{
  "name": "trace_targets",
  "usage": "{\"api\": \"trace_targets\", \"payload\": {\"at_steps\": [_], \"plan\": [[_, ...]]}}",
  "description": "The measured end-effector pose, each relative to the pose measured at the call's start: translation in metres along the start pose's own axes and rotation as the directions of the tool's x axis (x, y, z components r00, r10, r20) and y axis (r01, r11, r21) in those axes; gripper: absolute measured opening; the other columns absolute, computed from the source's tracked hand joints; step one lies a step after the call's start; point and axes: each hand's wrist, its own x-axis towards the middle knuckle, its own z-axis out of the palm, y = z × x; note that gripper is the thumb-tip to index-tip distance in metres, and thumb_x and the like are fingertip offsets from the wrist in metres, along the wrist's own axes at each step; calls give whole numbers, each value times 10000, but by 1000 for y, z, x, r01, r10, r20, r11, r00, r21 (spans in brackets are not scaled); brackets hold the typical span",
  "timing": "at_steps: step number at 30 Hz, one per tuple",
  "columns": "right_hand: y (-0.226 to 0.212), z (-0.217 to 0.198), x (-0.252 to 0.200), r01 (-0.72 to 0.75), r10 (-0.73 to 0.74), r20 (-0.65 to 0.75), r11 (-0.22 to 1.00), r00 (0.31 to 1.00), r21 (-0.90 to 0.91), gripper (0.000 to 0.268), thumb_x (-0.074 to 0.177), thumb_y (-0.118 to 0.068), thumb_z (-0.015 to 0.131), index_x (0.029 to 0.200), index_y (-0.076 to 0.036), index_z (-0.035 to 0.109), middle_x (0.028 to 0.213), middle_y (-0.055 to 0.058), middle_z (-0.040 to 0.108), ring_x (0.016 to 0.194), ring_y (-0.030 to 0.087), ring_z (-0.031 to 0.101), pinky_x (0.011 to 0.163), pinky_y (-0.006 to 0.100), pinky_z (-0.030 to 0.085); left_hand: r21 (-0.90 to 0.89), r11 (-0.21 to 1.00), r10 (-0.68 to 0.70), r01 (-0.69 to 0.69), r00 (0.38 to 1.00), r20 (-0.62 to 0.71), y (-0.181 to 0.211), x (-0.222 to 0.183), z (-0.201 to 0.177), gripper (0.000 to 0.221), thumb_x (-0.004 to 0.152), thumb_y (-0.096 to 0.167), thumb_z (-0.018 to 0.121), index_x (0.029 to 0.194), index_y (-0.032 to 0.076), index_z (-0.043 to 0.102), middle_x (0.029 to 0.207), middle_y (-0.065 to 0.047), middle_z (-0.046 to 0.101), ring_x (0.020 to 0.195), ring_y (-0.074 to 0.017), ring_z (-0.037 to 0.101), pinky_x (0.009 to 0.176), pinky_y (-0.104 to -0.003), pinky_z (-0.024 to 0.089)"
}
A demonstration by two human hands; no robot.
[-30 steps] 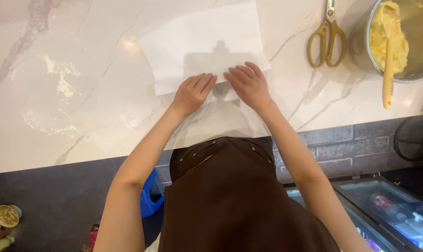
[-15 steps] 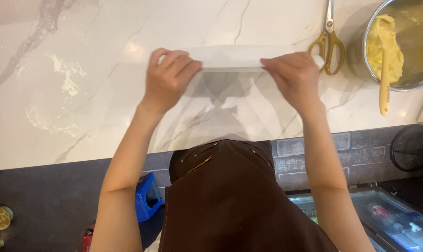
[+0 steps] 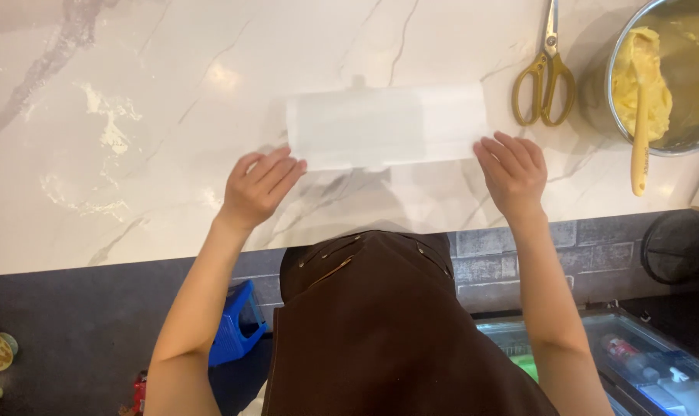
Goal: The person stirs a thick yellow batter in a metal bowl with a spatula, then pulls a roll of parchment paper across the counter and cuts a sheet from it using scissors. They fold the cut sheet in half, press it flat with their palms, and smooth it out on the counter.
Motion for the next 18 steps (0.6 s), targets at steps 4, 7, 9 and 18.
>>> {"api": "trace_targets", "payload": {"at_steps": [4,7,9,18], "plan": [[-11,5,-34,-135,132,105,991,986,19,208,875,-25,838,1069,-83,790,1156,42,747,1164,237,688,988,395,514,-41,998,-54,58,995,84,18,-41,23,191,905,100,751,1084,143,798,1065,19,729,1150,-164,675,901,-329,488],[-23,8,-44,-332,316,196,942,928,57,271,851,-18,796,1111,-92,774,1240,126,730,1128,292,664,952,413,518,-177,968,-160,177,981,109,31,-52,30,144,914,182,810,1049,153,768,1056,10,714,1089,-177,674,864,-341,497],[-26,16,-56,-614,554,265,730,789,301,473,902,113,541,1313,-32,724,1373,196,667,1162,297,678,975,379,554,-304,880,-336,364,931,141,36,-50,30,278,805,287,866,999,157,714,1088,-25,712,1051,-221,673,873,-368,505],[-34,36,-45,-851,763,475,185,439,491,357,1019,-33,645,1375,-35,636,1126,70,718,992,119,659,810,268,544,-482,254,-783,838,471,407,56,-49,63,538,919,140,797,1419,116,600,1007,-47,696,751,-92,615,684,-222,515]]}}
